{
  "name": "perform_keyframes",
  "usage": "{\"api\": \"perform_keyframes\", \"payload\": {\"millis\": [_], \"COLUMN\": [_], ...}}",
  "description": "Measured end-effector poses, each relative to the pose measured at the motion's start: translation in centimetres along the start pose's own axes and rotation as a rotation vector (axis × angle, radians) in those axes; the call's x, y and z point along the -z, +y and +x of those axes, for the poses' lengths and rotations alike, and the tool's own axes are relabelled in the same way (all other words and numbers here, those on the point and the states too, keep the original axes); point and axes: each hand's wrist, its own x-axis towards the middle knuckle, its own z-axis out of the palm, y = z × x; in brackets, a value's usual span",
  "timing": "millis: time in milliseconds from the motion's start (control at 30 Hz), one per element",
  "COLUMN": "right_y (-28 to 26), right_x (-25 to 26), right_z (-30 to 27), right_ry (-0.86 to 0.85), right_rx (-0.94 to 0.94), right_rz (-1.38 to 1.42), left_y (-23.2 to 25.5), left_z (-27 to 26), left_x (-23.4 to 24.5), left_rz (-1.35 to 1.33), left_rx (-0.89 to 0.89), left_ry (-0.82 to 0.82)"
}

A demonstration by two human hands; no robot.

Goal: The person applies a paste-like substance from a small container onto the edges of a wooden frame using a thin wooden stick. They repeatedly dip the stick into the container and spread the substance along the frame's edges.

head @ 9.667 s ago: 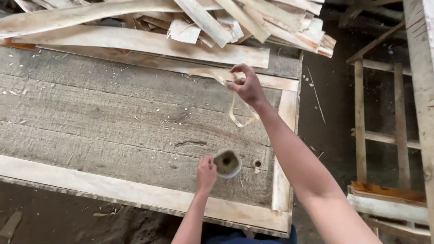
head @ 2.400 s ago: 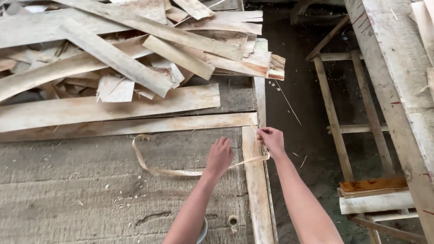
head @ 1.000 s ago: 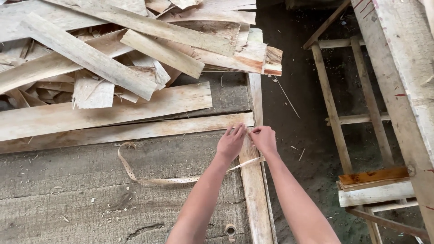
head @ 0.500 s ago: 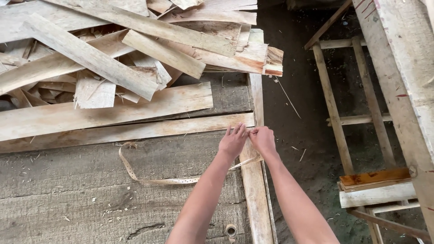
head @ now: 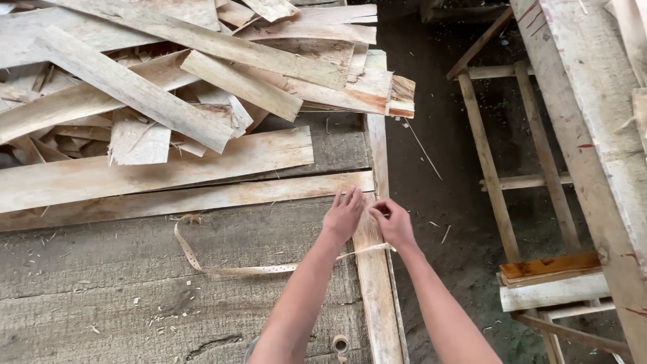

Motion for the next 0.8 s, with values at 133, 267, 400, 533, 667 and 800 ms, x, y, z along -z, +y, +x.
{"api": "perform_keyframes", "payload": {"millis": [133, 267, 400, 533, 667, 800], "right_y": [-0.8, -2.6, -6.1, -8.7, -10.5, -14.7], "right_x": [2.8, 4.2, 4.3, 3.4, 1.8, 0.2], "right_z": [-2.2, -5.2, -8.3, -11.0, -14.3, -17.5], "right_ry": [0.043, 0.063, 0.033, -0.064, -0.169, -0.336], "right_rx": [-0.166, -0.117, -0.028, -0.062, -0.041, -0.074], "right_rz": [0.282, 0.393, 0.391, 0.418, 0.403, 0.378], "left_y": [0.7, 2.4, 4.7, 6.8, 7.4, 7.0], "left_z": [-1.2, -5.0, -6.5, -11.3, -17.2, -23.2], "left_x": [1.6, 6.8, 4.2, 5.0, 6.0, 7.0], "left_rz": [0.015, -0.277, -1.228, -1.417, -1.434, -1.403], "left_rx": [-0.002, 0.087, 0.213, 0.251, 0.383, 0.499], "left_ry": [-0.040, 0.109, 0.439, 0.587, 0.784, 0.937]}}
